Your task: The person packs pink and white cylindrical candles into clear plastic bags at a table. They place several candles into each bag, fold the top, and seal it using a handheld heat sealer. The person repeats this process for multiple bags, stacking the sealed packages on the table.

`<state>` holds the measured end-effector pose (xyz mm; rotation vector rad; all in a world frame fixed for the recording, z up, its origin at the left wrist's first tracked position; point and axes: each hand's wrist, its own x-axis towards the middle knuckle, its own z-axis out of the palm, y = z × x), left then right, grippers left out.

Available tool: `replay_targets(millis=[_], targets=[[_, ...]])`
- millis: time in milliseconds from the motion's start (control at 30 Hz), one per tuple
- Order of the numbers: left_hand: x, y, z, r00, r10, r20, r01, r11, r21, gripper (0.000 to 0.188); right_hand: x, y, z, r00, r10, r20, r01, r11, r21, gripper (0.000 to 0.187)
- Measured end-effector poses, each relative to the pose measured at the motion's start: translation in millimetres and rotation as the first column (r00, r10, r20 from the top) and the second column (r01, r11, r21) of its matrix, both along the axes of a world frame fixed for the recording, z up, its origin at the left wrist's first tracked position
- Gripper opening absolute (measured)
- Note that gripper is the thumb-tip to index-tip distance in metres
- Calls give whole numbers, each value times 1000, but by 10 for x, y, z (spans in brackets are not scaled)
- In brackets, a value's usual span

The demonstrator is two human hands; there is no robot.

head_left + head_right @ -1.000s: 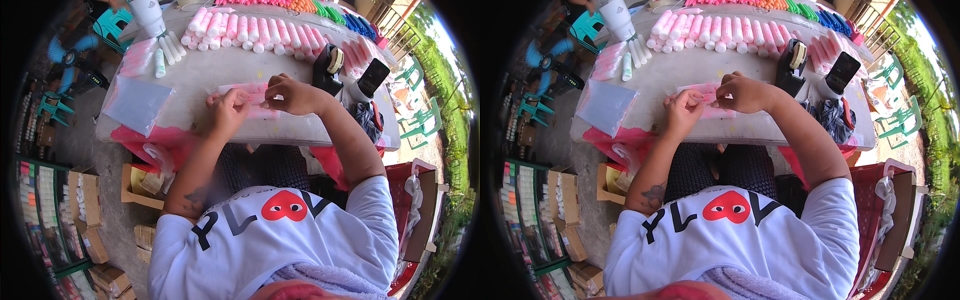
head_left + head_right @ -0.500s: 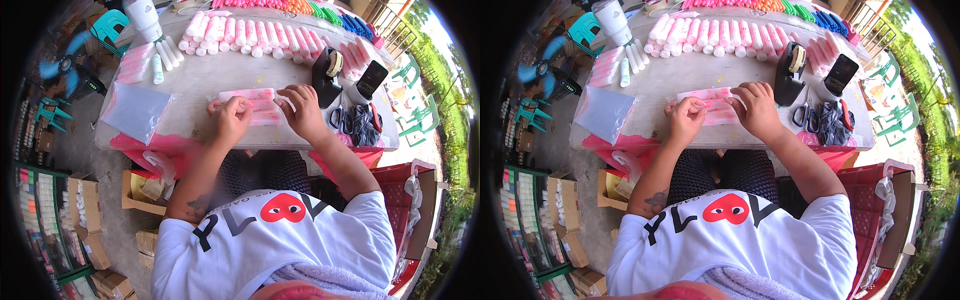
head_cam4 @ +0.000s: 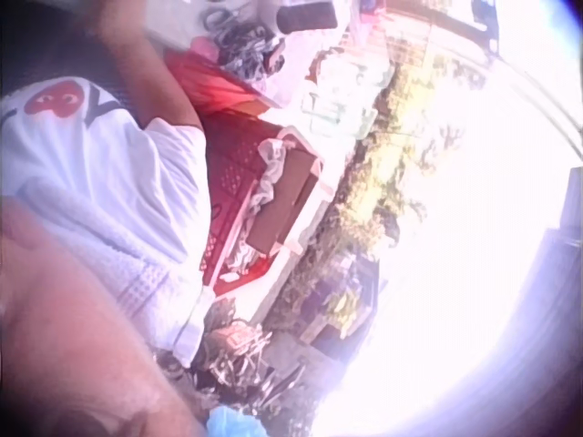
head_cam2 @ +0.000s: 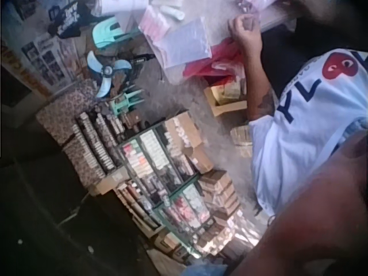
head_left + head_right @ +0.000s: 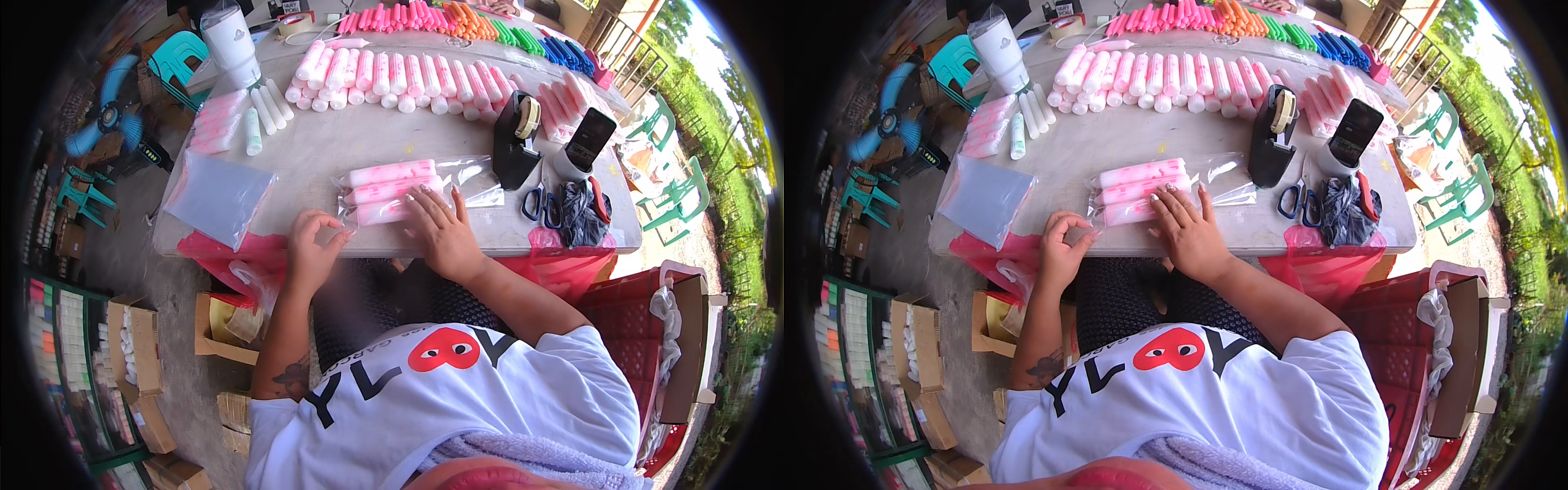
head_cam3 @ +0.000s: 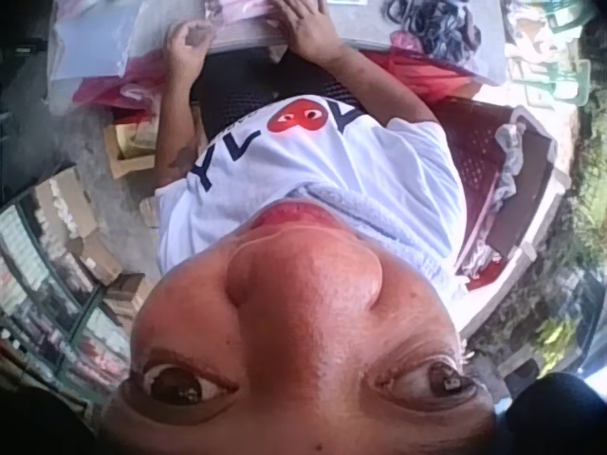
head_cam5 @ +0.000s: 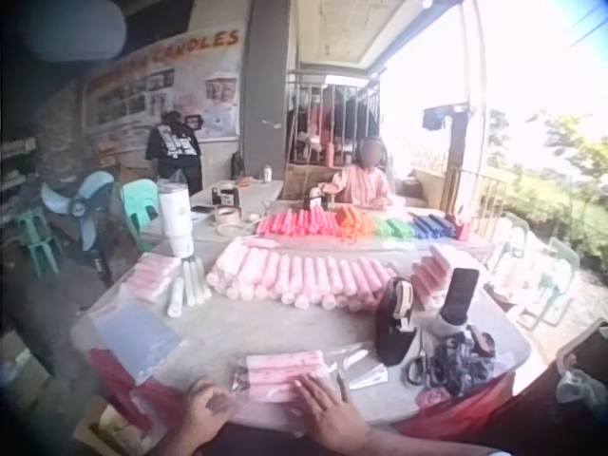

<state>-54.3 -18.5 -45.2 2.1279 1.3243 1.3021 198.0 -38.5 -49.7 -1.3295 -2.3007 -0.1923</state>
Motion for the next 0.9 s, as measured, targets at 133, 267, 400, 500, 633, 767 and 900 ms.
replay_targets(millis=[133,267,400,500,633,767,900], targets=[[27,48,-65,999,-8,41,8,1000,10,17,-4,7,25,1000,-11,1,11,1000,-7,51],[60,145,-49,994,47,99,-33,989,-142,20,-5,20,23,1000,0,-13,0,1000,24,48],[102,236,-122,981,193,5,-182,935,-306,25,21,24,24,1000,-18,24,17,1000,26,44],[94,224,-142,984,178,13,-167,947,-274,27,116,49,108,1000,10,-22,-9,998,56,47],[93,195,-88,986,154,63,-128,943,-306,27,643,242,600,939,-184,-290,285,890,356,59],[112,225,-90,989,139,45,-121,953,-279,26,1641,727,549,349,-545,-762,179,837,-517,45],[92,260,-147,985,163,51,-144,953,-265,26,1640,809,579,156,-651,-743,35,756,-654,40]])
